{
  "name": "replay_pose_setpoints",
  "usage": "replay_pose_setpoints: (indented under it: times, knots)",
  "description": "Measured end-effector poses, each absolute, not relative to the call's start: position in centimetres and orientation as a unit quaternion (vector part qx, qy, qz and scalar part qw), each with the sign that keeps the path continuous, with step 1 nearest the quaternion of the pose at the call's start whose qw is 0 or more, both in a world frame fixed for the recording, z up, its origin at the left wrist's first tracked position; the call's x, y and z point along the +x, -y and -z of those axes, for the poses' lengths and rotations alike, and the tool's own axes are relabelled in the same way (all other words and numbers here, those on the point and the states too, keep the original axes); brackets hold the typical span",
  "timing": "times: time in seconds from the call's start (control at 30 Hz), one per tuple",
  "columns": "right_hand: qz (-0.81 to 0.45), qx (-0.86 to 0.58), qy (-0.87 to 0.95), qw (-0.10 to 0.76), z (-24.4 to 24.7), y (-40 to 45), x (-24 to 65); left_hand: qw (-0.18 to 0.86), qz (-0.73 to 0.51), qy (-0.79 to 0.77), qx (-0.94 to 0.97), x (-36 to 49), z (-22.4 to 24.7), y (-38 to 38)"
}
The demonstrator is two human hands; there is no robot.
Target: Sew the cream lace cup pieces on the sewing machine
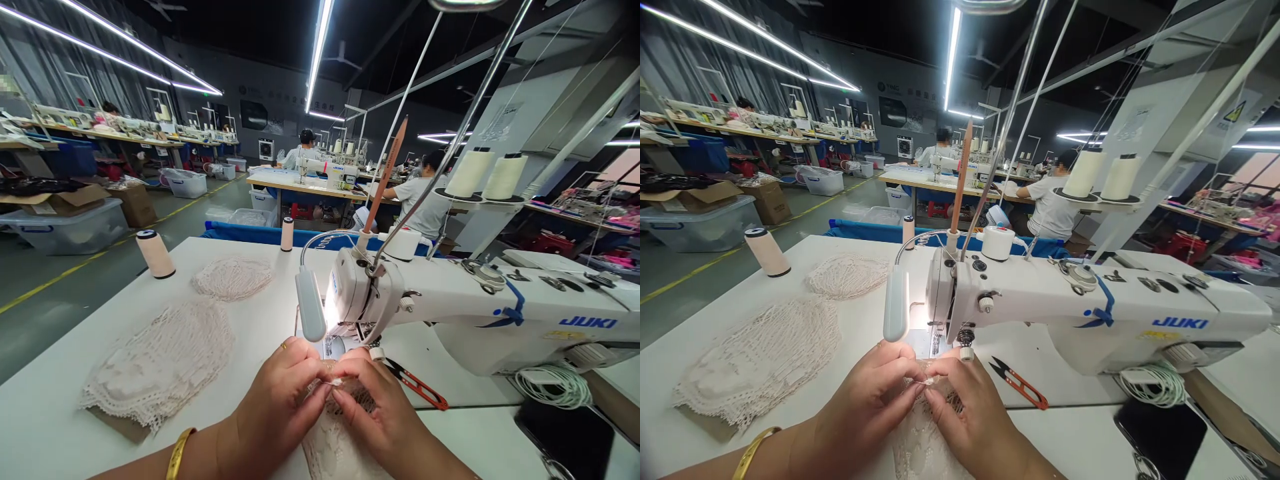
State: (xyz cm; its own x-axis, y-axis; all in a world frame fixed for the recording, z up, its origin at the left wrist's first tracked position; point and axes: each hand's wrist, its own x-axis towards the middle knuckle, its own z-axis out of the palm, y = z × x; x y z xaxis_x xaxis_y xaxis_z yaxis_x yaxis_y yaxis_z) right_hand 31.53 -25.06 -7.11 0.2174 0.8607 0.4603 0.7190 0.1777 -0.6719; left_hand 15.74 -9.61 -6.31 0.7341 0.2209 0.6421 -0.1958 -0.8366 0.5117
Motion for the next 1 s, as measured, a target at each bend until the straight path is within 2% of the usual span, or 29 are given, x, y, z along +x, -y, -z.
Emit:
replay_pose_setpoints:
  times: [0.2,0.3,0.4,0.47,0.53,0.67,0.87,1.0]
  knots:
    - [-0.188,-0.649,0.577,0.459,5.4,26.3,31.2,0.307,-0.329,-0.002,0.893,15.4,5.3,10.0]
    - [-0.294,-0.677,0.506,0.447,3.2,28.5,30.7,0.387,-0.269,0.018,0.882,14.6,3.5,11.0]
    - [-0.444,-0.641,0.458,0.428,1.0,29.6,30.5,0.495,-0.166,0.038,0.852,14.3,2.6,11.9]
    - [-0.426,-0.664,0.456,0.413,0.5,28.8,30.7,0.523,-0.129,0.0,0.843,14.7,3.1,11.7]
    - [-0.334,-0.726,0.468,0.377,1.0,26.9,31.0,0.485,-0.129,-0.07,0.862,15.6,4.4,11.0]
    - [-0.144,-0.791,0.539,0.251,4.0,23.0,31.6,0.273,-0.172,-0.122,0.939,17.1,7.3,9.1]
    - [-0.083,-0.799,0.55,0.229,6.5,21.5,31.8,0.113,-0.328,-0.034,0.937,17.5,8.6,8.3]
    - [-0.05,-0.8,0.557,0.219,6.7,22.3,32.2,0.086,-0.307,0.043,0.947,17.3,8.1,8.3]
